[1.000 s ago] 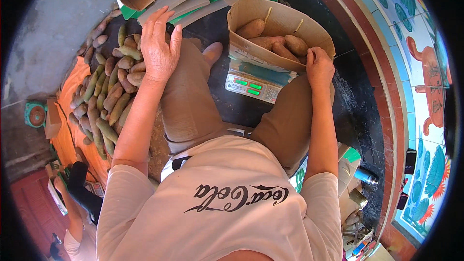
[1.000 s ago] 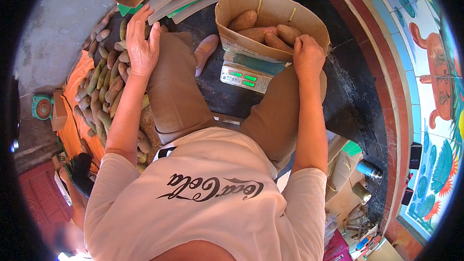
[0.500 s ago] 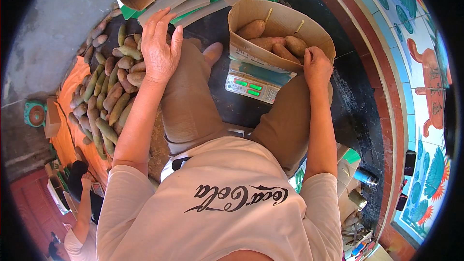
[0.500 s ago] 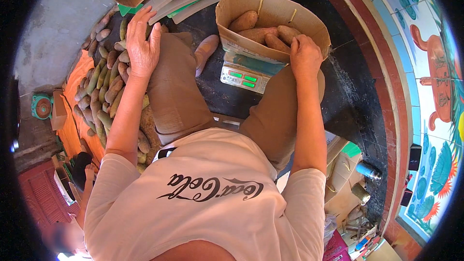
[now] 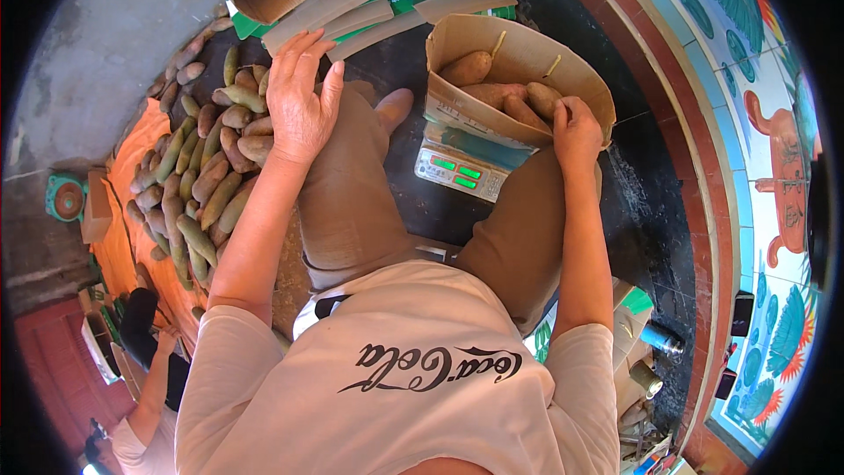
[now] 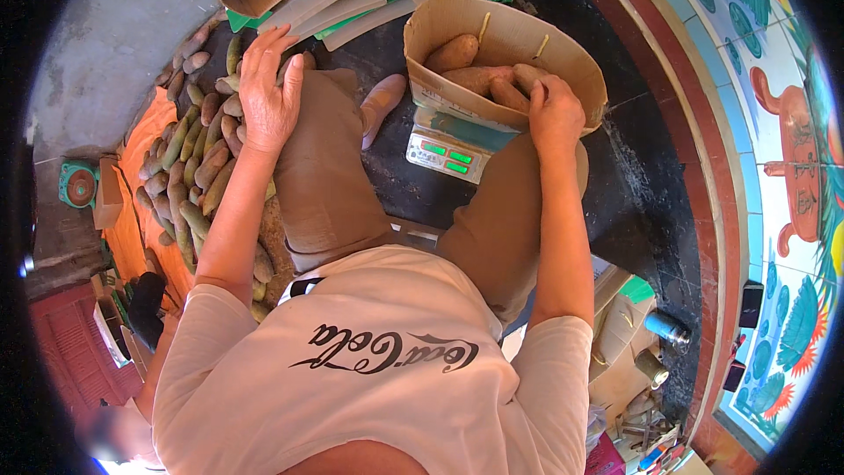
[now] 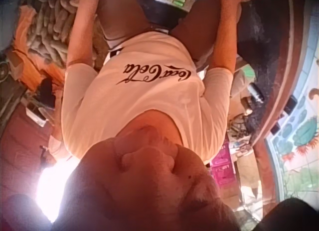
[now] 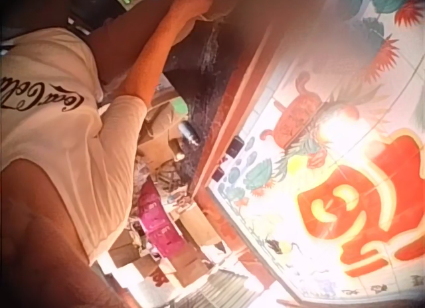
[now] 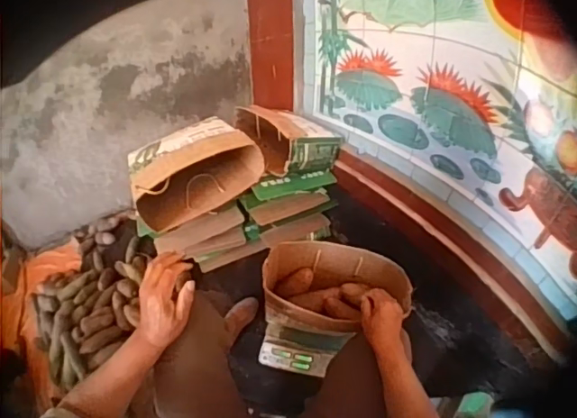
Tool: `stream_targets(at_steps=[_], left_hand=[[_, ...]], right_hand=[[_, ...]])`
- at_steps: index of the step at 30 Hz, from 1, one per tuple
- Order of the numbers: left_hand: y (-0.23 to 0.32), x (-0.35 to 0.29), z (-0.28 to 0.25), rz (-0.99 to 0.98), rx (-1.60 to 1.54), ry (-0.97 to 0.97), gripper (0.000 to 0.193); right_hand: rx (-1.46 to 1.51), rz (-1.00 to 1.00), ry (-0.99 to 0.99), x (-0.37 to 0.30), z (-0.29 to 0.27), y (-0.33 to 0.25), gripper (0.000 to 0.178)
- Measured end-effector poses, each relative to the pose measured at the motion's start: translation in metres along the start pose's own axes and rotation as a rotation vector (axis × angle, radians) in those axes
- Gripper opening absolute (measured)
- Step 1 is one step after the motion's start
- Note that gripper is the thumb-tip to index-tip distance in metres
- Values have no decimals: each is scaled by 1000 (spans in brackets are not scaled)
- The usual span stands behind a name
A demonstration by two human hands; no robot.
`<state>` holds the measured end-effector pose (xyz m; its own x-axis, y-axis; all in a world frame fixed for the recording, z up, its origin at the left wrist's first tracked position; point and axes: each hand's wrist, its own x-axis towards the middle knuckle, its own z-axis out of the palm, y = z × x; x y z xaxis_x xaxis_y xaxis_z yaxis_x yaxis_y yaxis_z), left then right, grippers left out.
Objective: Packing long produce from a pile on the floor into cardboard boxes on a scale.
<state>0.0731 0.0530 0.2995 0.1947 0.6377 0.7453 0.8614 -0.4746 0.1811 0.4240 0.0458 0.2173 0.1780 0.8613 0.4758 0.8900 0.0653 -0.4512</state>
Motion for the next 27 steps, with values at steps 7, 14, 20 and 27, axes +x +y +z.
stream_targets(at_steps=[7, 14, 20, 27], left_hand=[[0, 0, 4, -25, -31, -13, 23], [8, 2, 1, -43, -54, -62, 25], [8, 2, -4, -55, -75, -86, 22], [4, -2, -6, -90, -67, -86, 25]], right_hand=[[72, 183, -126, 19, 5, 21, 13], [0, -28, -545, 49, 30, 20, 20], [-156, -145, -879, 48, 77, 9, 29], [-260, -114, -997, 37, 137, 35, 44]])
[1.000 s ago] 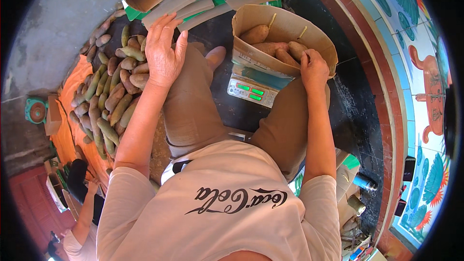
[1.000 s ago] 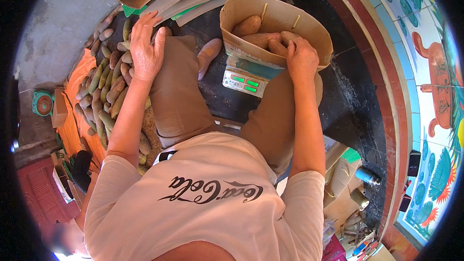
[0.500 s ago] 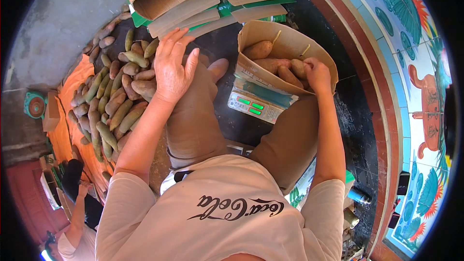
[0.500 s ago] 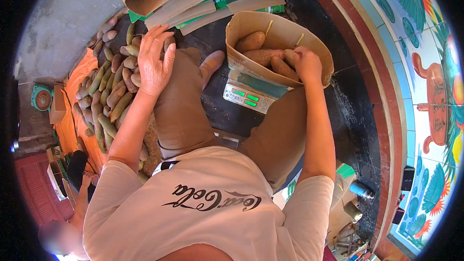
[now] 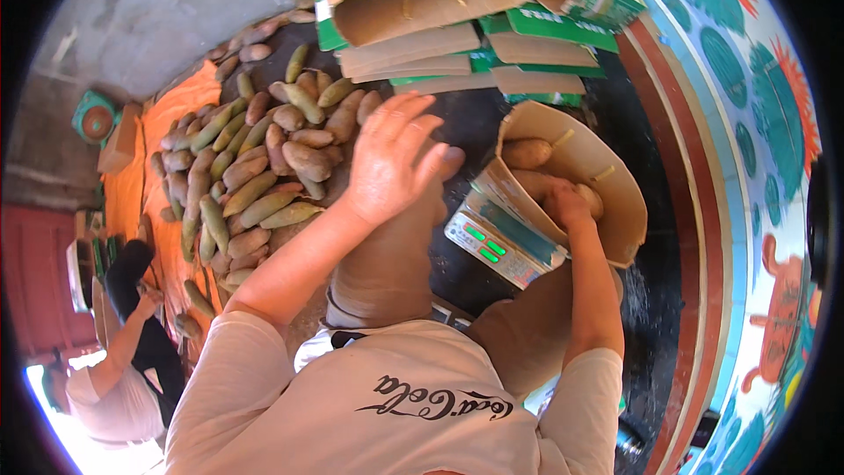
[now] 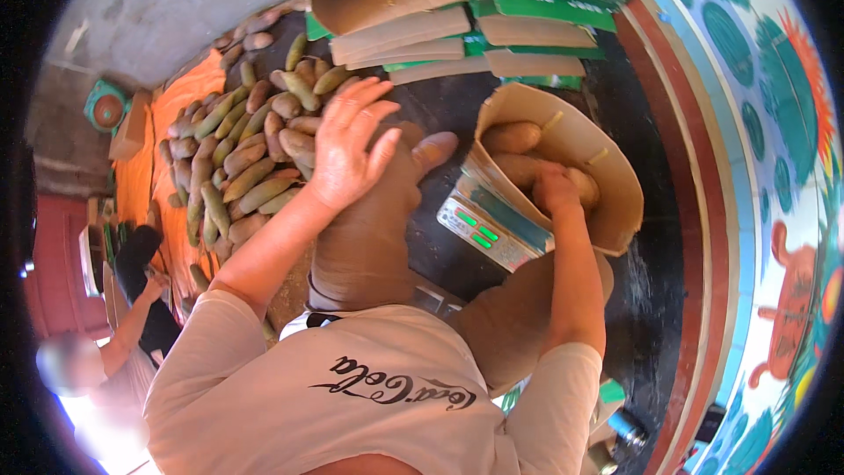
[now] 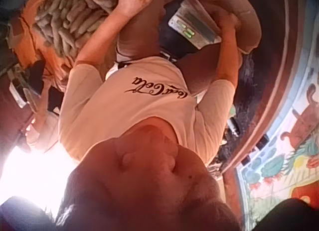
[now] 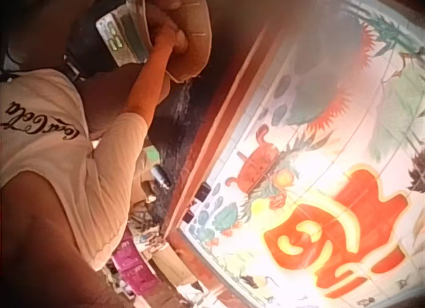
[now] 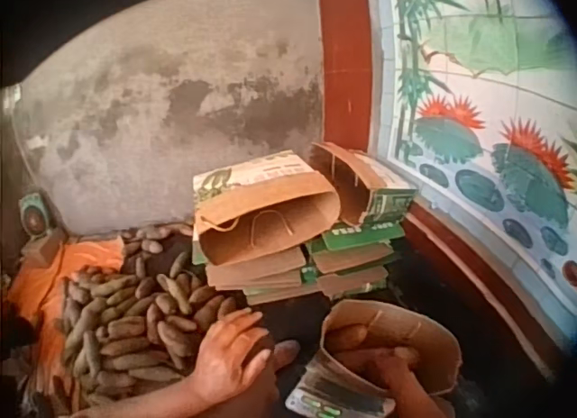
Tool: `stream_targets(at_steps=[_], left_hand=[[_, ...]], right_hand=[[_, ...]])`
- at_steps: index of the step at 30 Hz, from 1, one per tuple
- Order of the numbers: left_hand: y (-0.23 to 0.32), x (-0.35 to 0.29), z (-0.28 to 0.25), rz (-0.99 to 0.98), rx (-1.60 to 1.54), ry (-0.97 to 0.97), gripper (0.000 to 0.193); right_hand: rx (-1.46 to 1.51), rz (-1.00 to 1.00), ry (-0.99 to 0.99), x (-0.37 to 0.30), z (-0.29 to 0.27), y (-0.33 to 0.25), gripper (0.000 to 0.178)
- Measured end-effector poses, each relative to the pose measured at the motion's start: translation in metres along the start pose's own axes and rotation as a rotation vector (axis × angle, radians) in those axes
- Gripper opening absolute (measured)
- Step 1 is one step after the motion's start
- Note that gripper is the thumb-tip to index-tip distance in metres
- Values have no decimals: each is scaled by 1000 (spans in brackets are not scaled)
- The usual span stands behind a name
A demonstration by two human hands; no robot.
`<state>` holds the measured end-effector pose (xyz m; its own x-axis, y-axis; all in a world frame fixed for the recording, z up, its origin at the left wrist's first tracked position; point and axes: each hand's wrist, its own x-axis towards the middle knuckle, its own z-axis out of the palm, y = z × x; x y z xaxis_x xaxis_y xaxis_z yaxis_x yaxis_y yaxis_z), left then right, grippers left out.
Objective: Packing long produce from a pile on the floor into cardboard boxes on a scale.
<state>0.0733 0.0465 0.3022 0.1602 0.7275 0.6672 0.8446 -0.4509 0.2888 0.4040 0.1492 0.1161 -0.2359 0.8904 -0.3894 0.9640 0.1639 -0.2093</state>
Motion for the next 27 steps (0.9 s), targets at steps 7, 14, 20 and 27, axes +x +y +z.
stream_targets(at_steps=[7, 14, 20, 27], left_hand=[[3, -1, 5, -25, -44, -5, 23], [4, -1, 6, -3, -35, 15, 22], [6, 0, 7, 10, -43, 1, 21], [4, -2, 6, -3, -40, -16, 20]], right_hand=[[-147, -73, -124, -18, -1, 26, 33], [-99, -165, -101, -19, 11, 18, 31], [-174, -39, -277, -14, 9, 13, 29], [-344, -66, -64, -14, 10, 14, 30]])
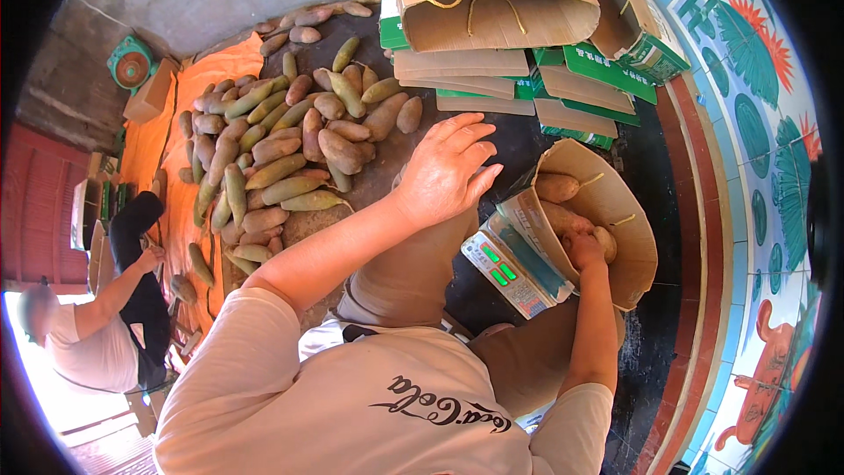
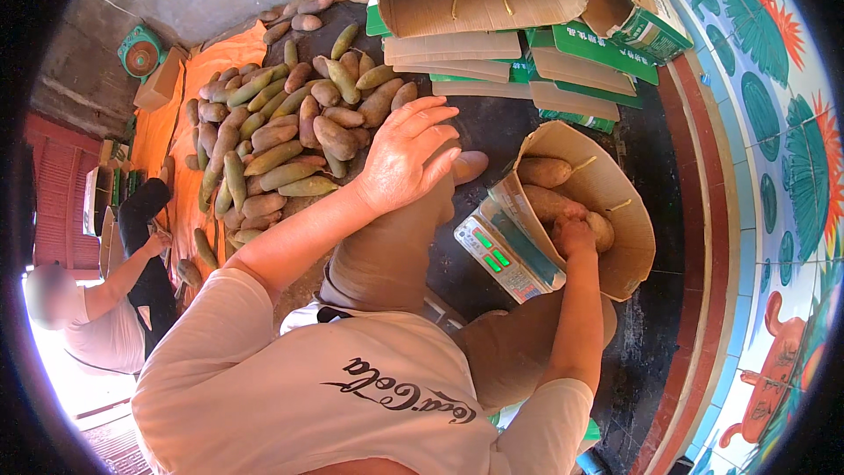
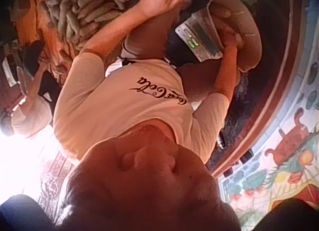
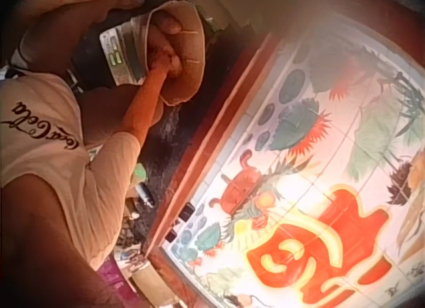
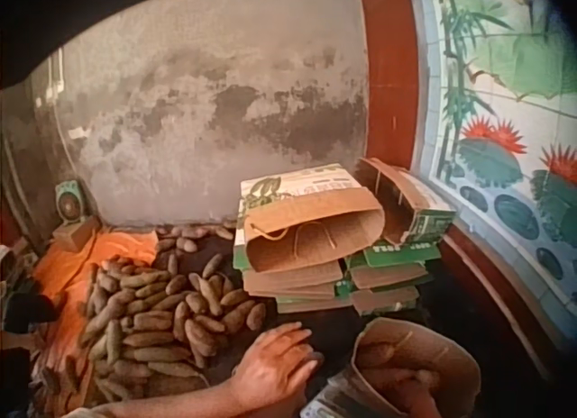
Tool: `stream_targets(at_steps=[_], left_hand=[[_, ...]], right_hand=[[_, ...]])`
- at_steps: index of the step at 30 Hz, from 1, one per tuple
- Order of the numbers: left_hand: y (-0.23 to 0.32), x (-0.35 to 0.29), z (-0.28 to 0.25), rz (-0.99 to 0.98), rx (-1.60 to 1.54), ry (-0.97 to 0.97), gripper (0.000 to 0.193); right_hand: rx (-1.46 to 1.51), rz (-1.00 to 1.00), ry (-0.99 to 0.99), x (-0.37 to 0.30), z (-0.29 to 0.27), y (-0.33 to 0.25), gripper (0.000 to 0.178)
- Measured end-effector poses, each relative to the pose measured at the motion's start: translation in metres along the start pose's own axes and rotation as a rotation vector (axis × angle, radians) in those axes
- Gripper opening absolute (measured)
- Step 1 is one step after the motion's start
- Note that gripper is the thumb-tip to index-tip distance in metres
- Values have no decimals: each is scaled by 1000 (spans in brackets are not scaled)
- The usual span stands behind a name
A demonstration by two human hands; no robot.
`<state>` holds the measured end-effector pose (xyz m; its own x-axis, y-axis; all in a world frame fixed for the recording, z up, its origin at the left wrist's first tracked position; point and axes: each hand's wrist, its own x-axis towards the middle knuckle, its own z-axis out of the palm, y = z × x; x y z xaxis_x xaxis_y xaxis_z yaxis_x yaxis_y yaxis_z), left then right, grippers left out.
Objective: Packing long produce from a pile on the floor into cardboard boxes on a scale.
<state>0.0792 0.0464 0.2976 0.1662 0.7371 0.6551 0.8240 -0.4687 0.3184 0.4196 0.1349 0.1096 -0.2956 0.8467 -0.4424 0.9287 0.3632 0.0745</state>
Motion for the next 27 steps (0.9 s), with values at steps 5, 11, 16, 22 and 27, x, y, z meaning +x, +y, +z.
stream_targets(at_steps=[5, 11, 16, 22, 27], left_hand=[[-1, 1, 1, 5, -4, 1, 19], [0, 2, 2, 2, -19, 12, 17], [1, 0, 3, 3, -16, 13, 18], [9, 3, 9, 29, -31, 33, 19], [17, 10, 11, 96, -22, 26, 36]], right_hand=[[-28, 47, 70, 11, 18, 14, 29], [-8, 76, 63, 2, 10, 21, 27], [277, 71, 237, -45, -56, 7, 31], [882, 136, 655, -94, -77, 11, 40], [1207, 97, 897, -133, -94, 7, 34]])
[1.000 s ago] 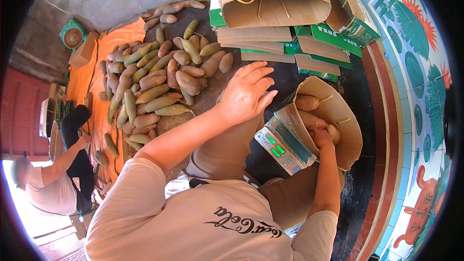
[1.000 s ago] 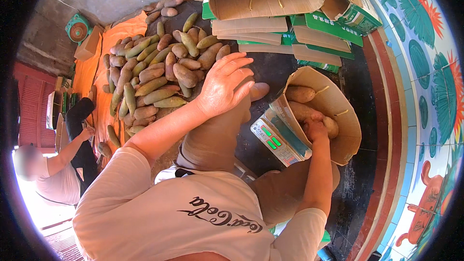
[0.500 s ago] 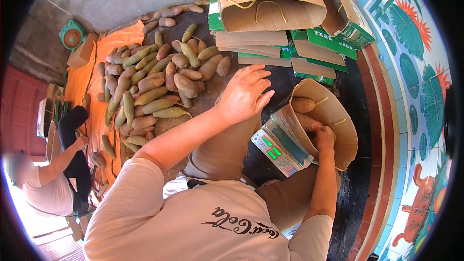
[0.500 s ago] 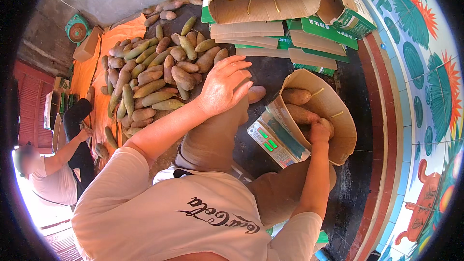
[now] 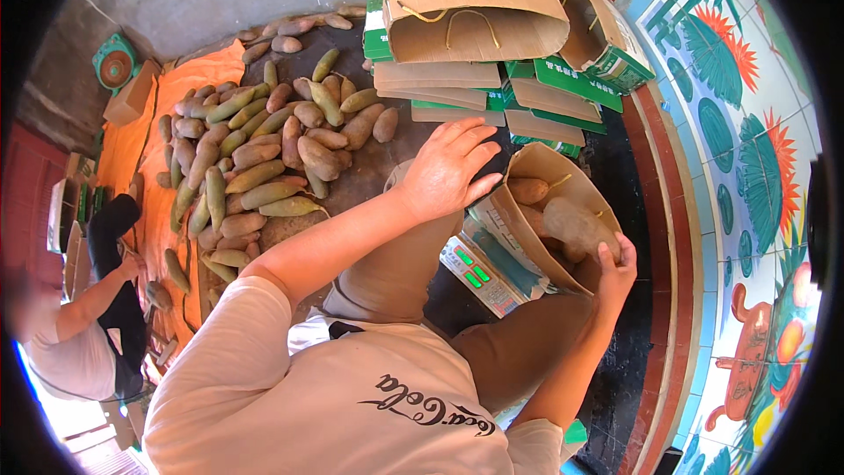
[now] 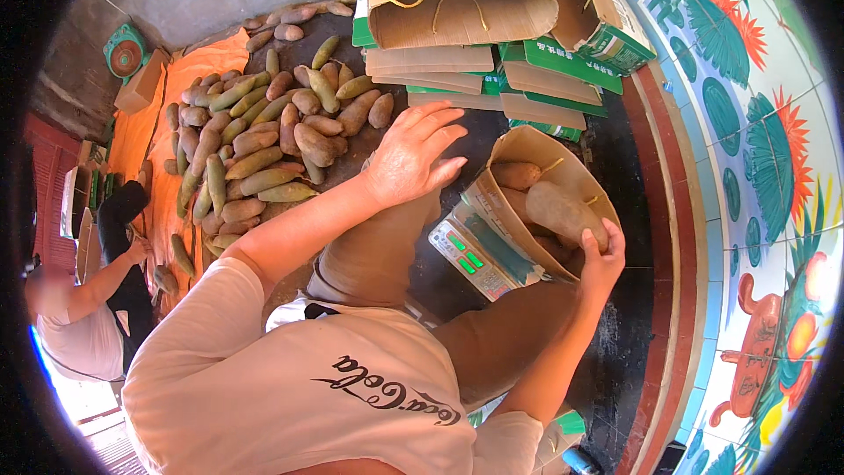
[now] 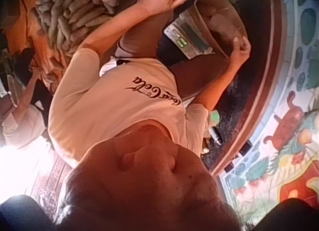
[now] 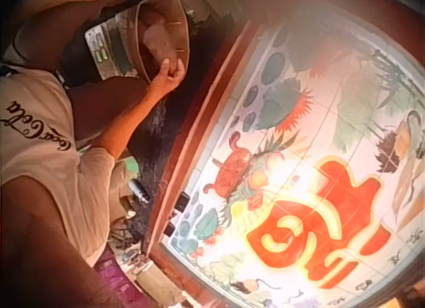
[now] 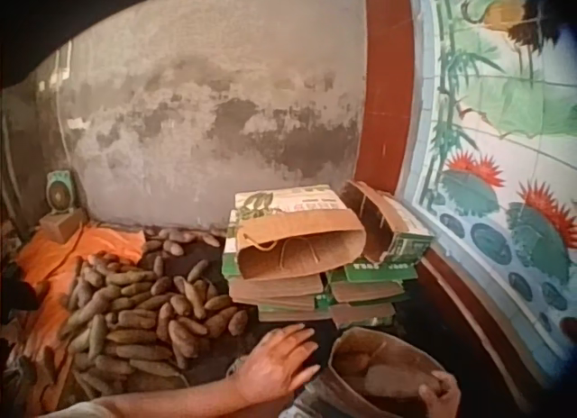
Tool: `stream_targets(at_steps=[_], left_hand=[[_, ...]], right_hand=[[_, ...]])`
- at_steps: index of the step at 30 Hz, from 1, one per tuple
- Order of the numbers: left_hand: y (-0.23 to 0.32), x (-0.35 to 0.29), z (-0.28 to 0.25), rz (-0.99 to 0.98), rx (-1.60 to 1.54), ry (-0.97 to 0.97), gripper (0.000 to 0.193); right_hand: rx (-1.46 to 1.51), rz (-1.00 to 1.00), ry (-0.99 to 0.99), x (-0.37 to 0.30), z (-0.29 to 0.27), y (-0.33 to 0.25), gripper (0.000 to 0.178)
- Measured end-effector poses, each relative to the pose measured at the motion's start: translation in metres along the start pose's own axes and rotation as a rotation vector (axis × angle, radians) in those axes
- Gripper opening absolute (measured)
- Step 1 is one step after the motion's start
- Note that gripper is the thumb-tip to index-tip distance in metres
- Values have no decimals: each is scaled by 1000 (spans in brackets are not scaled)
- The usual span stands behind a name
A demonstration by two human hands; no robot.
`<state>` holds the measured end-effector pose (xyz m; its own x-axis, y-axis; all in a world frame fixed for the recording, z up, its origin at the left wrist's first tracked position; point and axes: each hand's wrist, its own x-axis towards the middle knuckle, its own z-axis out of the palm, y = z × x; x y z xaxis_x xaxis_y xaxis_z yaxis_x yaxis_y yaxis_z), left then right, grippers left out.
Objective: Packing long produce from a pile on the floor into cardboard boxes on a scale.
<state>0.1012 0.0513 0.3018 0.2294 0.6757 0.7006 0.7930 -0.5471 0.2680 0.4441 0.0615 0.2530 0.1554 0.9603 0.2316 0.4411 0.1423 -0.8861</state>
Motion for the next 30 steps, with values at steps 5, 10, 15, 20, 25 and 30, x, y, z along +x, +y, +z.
stream_targets(at_steps=[5, 10, 15, 20, 25, 30], left_hand=[[27, 15, -5, 117, -81, -12, 52], [48, 20, -22, 236, -57, -94, 62], [21, -3, -48, 188, -53, 53, 70], [-45, -61, -59, -399, -3, 34, 65], [-147, -143, -59, -1634, -837, 309, 68], [-249, -217, -85, -1744, -992, 790, 71]], right_hand=[[554, 177, 4, -17, 11, -86, 37], [716, 65, -128, -42, 37, -131, 38], [701, 71, -263, -51, 58, -143, 39], [556, 101, -356, -54, 56, -130, 34], [419, 245, -243, -71, 29, -88, 26], [380, 345, -197, -82, 8, -63, 23]])
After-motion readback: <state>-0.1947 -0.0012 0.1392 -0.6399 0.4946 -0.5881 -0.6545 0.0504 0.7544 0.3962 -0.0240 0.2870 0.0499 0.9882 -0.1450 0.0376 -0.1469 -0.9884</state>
